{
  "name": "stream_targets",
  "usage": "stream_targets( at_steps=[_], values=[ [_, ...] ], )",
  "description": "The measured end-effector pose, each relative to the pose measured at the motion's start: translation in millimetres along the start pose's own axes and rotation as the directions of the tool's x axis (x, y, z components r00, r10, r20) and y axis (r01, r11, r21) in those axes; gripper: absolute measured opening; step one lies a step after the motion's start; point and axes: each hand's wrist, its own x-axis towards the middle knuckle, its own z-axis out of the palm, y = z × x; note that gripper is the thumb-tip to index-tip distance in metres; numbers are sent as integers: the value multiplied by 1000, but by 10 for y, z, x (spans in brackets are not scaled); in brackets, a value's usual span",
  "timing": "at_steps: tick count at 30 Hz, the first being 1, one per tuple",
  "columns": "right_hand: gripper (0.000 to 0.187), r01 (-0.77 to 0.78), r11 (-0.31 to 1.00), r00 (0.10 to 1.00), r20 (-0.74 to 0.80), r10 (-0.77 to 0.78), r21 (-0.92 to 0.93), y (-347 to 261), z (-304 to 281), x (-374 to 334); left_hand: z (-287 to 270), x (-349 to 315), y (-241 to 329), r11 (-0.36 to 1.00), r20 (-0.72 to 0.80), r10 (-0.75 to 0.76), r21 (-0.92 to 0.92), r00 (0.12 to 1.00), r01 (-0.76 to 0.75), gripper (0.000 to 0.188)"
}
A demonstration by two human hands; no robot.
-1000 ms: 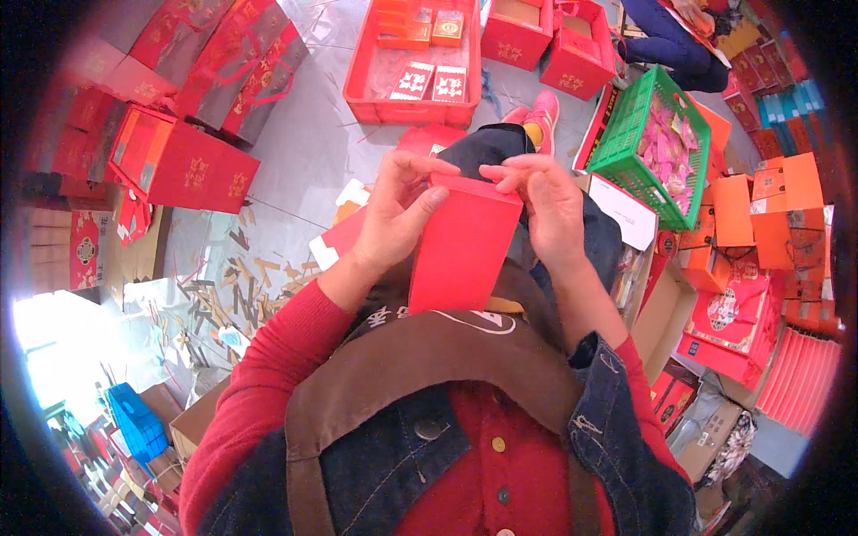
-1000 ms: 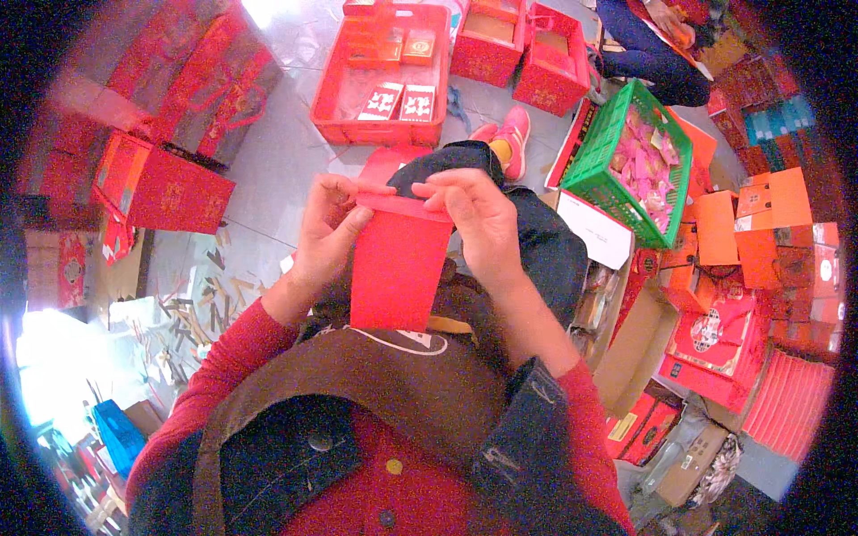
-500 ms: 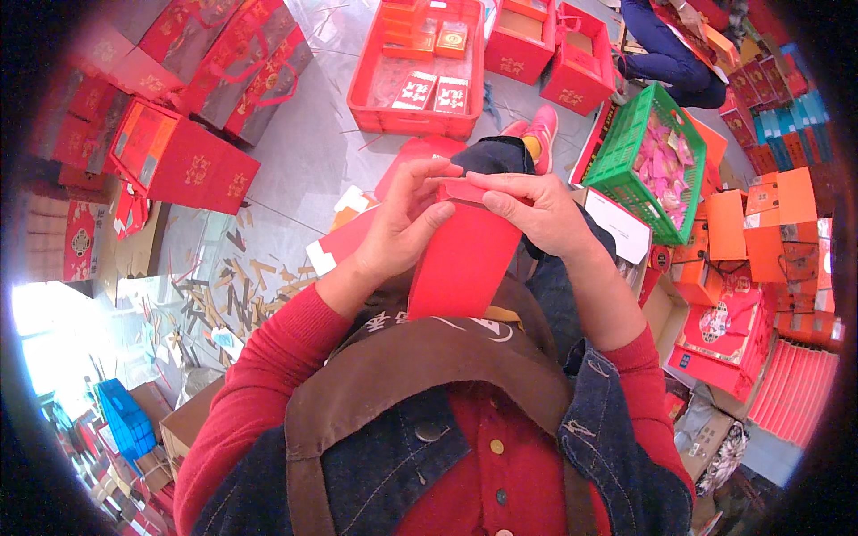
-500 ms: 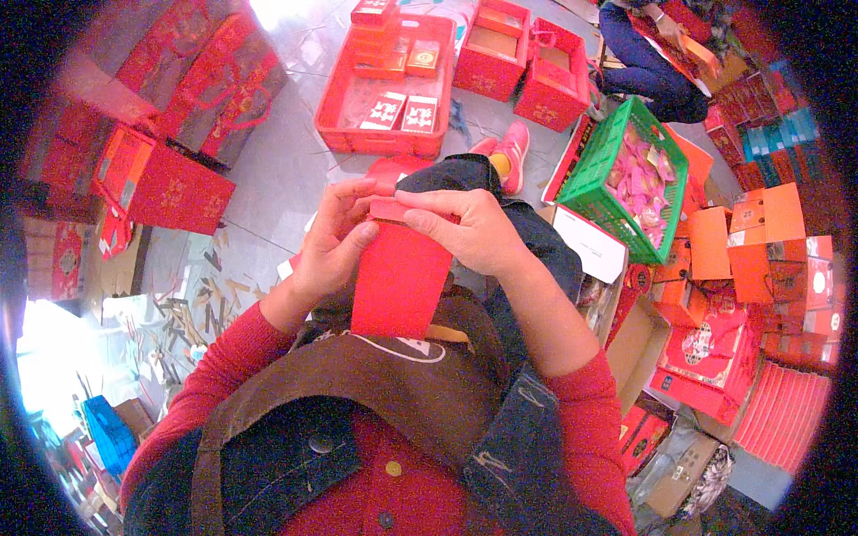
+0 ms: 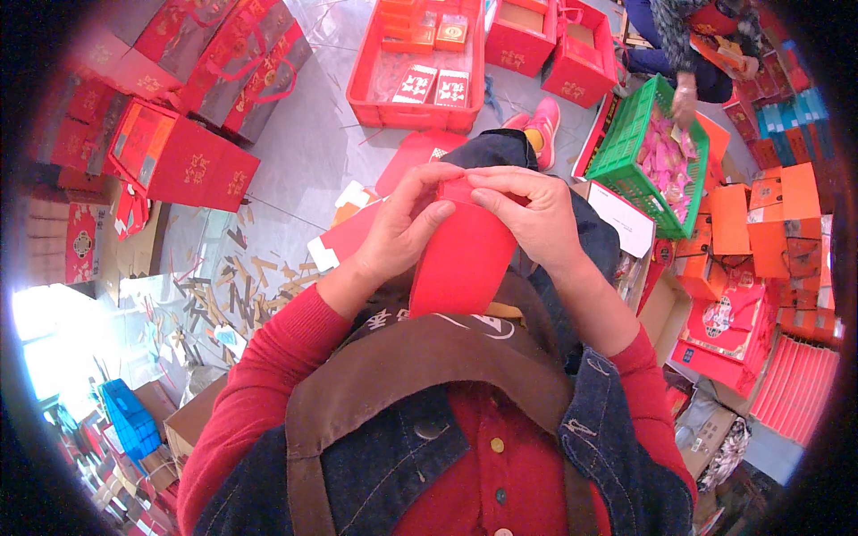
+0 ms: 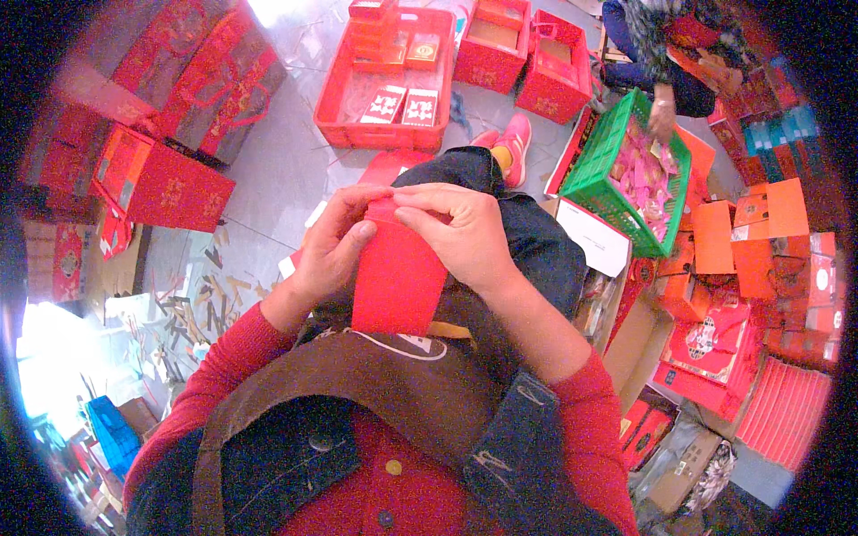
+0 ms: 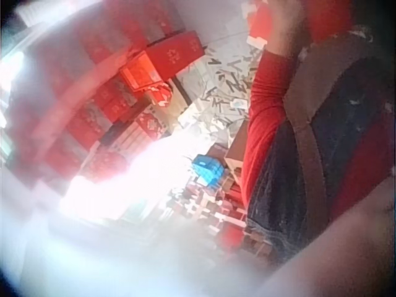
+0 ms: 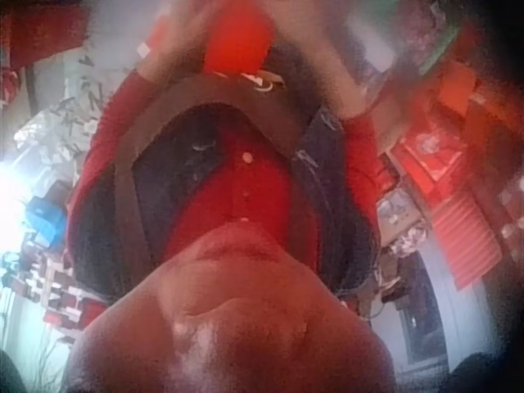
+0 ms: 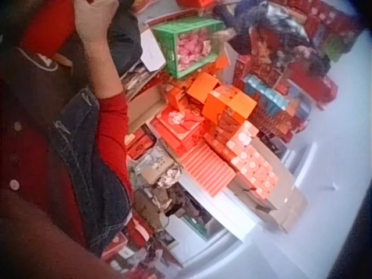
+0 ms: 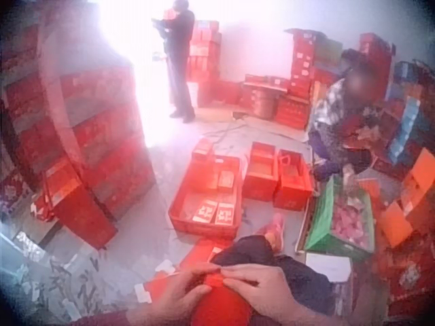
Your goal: The person assembles red cardboard boxes by folding flaps and inserting smaller orange packages into them. The person places the filled boxes into larger red trays and continues the process with additional boxes.
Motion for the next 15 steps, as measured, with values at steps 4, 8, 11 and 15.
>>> stream_targets(
  at_steps=[4, 8, 11, 15],
  values=[
    [14, -47, 998, 997, -62, 50, 43, -75, 62, -63, 57, -21, 69, 997, -27, -41, -70, 999, 39, 31],
    [16, -36, 967, 998, -37, 47, 252, 68, -85, -118, 90, -26, 24, 1000, -80, 3, -29, 997, -5, 26],
    [18, -25, 936, 994, -89, 60, 350, 203, -153, -228, 107, -30, -6, 998, -98, 18, -66, 995, -24, 23],
    [18, 18, 936, 990, -138, 32, 352, 260, -55, -372, 110, -34, 12, 999, -82, 41, -27, 996, -43, 20]
  ],
)
